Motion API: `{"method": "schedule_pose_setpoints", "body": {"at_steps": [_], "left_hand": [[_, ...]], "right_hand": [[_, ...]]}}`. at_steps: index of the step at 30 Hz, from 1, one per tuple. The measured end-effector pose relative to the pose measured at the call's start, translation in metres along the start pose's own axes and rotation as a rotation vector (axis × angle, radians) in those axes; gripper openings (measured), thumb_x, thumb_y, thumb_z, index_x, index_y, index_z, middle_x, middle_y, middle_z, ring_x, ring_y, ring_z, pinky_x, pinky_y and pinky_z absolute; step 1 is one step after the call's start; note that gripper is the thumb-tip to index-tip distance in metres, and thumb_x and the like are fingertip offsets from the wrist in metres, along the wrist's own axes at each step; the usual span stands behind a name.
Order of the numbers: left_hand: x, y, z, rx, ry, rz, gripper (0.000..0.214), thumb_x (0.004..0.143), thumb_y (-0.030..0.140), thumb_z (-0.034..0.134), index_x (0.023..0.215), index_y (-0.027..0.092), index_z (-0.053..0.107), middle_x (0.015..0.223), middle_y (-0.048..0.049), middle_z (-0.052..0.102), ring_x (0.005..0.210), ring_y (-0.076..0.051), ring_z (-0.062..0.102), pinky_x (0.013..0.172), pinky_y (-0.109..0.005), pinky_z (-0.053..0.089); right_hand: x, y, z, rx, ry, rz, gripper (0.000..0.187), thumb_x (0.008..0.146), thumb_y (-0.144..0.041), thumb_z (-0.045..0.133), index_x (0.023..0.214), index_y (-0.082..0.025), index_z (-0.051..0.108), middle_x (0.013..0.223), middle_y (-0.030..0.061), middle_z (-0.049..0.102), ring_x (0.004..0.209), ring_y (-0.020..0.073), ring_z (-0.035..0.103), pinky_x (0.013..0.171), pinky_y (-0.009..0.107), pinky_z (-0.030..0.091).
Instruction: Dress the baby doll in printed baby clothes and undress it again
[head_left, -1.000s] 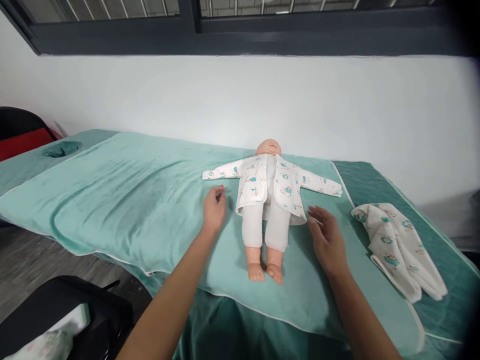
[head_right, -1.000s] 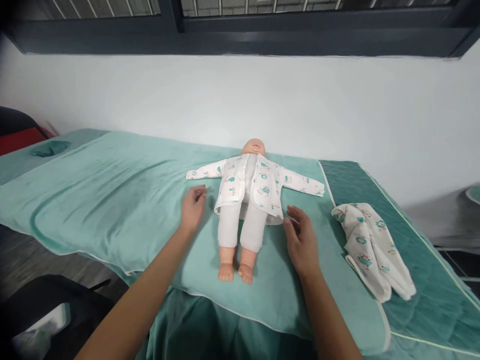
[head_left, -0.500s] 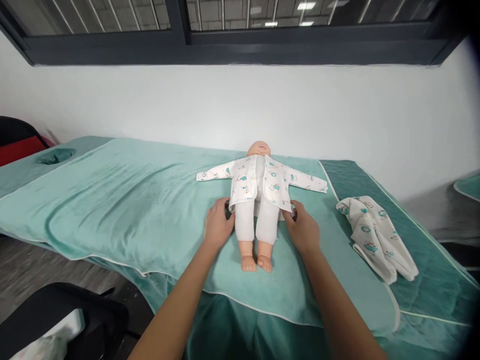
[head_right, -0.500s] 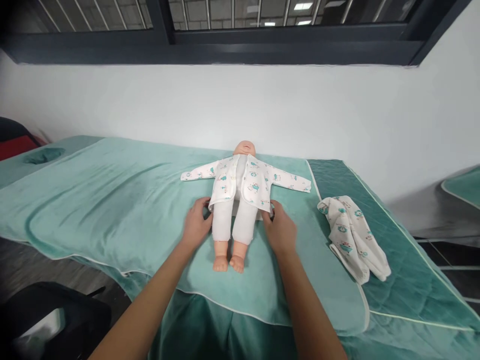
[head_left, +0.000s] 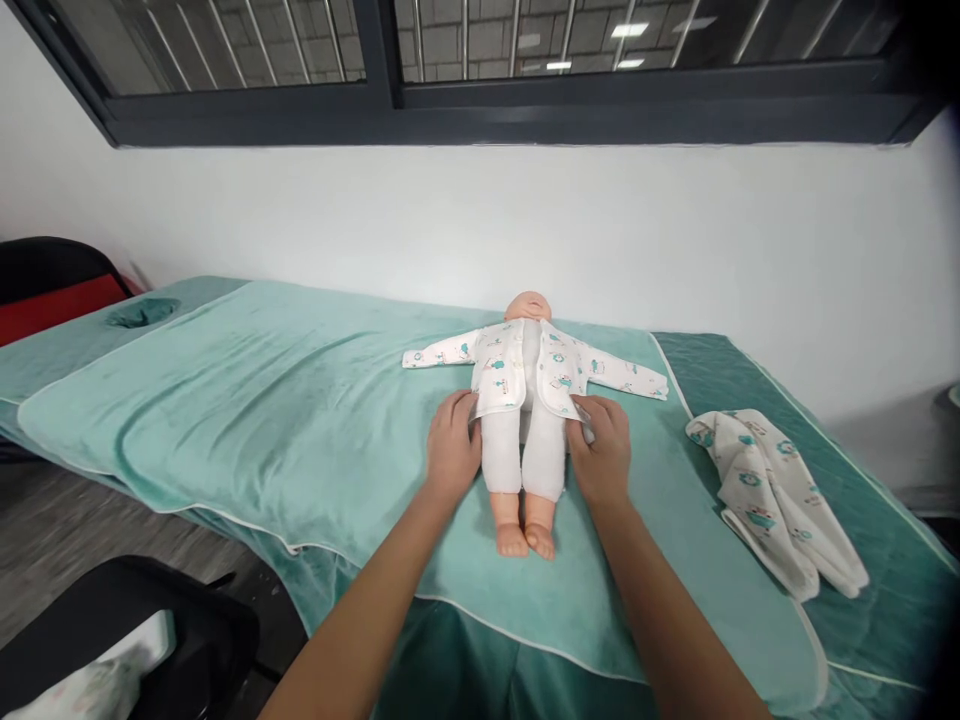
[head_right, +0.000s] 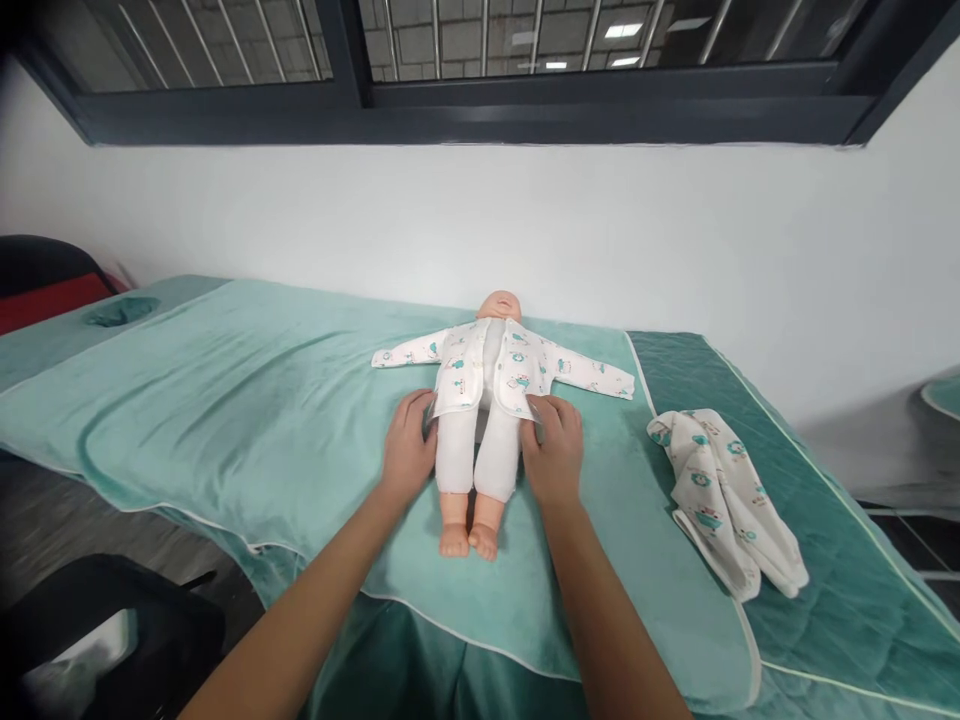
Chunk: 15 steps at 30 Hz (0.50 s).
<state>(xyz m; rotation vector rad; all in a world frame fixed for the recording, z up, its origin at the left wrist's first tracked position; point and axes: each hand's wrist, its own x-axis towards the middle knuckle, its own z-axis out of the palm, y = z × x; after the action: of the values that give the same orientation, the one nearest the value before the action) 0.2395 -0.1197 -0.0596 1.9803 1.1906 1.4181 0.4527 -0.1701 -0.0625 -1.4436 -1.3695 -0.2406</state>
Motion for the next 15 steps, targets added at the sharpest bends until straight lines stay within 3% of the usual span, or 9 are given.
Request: {"method": "schedule_pose_setpoints", "body": {"at_steps": [5, 8, 10, 12, 15], "left_hand": [[0.014, 0.005, 0.011, -0.157, 0.069, 0.009, 0.025, 0.088, 0.023, 0.057, 0.110, 0.027, 0.069, 0.123, -0.0102, 0.063, 0.121, -0.028, 0.053, 0.111, -0.044, 0.036], [0.024, 0.004, 0.016, -0.168, 0.041, 0.010, 0.017, 0.087, 0.025, 0.058, 0.099, 0.026, 0.070, 0.106, -0.0079, 0.065, 0.101, -0.024, 0.058, 0.096, -0.036, 0.044], [0.030, 0.002, 0.017, -0.187, 0.068, -0.054, 0.011, 0.088, 0.026, 0.058, 0.086, 0.023, 0.069, 0.087, -0.0036, 0.063, 0.081, -0.019, 0.055, 0.081, -0.030, 0.043], [0.035, -0.002, 0.018, -0.242, 0.143, -0.171, 0.020, 0.089, 0.032, 0.057, 0.074, 0.021, 0.064, 0.070, 0.0005, 0.055, 0.069, -0.016, 0.048, 0.070, -0.026, 0.039], [0.041, -0.009, 0.017, -0.397, 0.243, -0.338, 0.035, 0.091, 0.046, 0.055, 0.071, 0.019, 0.062, 0.065, 0.0019, 0.053, 0.065, -0.014, 0.044, 0.064, -0.025, 0.035]], "right_hand": [[0.013, -0.007, 0.012, 0.094, -0.026, 0.036, 0.018, 0.087, -0.021, 0.051, 0.099, -0.023, 0.064, 0.097, 0.0063, 0.060, 0.089, 0.0206, 0.058, 0.080, 0.035, 0.048], [0.018, -0.006, 0.017, 0.179, -0.047, 0.148, 0.010, 0.088, -0.029, 0.056, 0.087, -0.021, 0.063, 0.082, 0.0007, 0.055, 0.073, 0.0166, 0.051, 0.069, 0.030, 0.043], [0.020, -0.002, 0.018, 0.264, -0.035, 0.302, 0.025, 0.091, -0.040, 0.057, 0.078, -0.020, 0.060, 0.072, -0.0024, 0.051, 0.067, 0.0148, 0.046, 0.065, 0.029, 0.038], [0.020, 0.003, 0.019, 0.384, 0.003, 0.463, 0.035, 0.091, -0.049, 0.055, 0.077, -0.018, 0.061, 0.069, -0.0029, 0.054, 0.068, 0.0145, 0.046, 0.064, 0.028, 0.037], [0.020, 0.009, 0.020, 0.578, 0.078, 0.615, 0.038, 0.087, -0.054, 0.060, 0.083, -0.017, 0.065, 0.075, -0.0014, 0.061, 0.071, 0.0158, 0.052, 0.066, 0.029, 0.040]]}}
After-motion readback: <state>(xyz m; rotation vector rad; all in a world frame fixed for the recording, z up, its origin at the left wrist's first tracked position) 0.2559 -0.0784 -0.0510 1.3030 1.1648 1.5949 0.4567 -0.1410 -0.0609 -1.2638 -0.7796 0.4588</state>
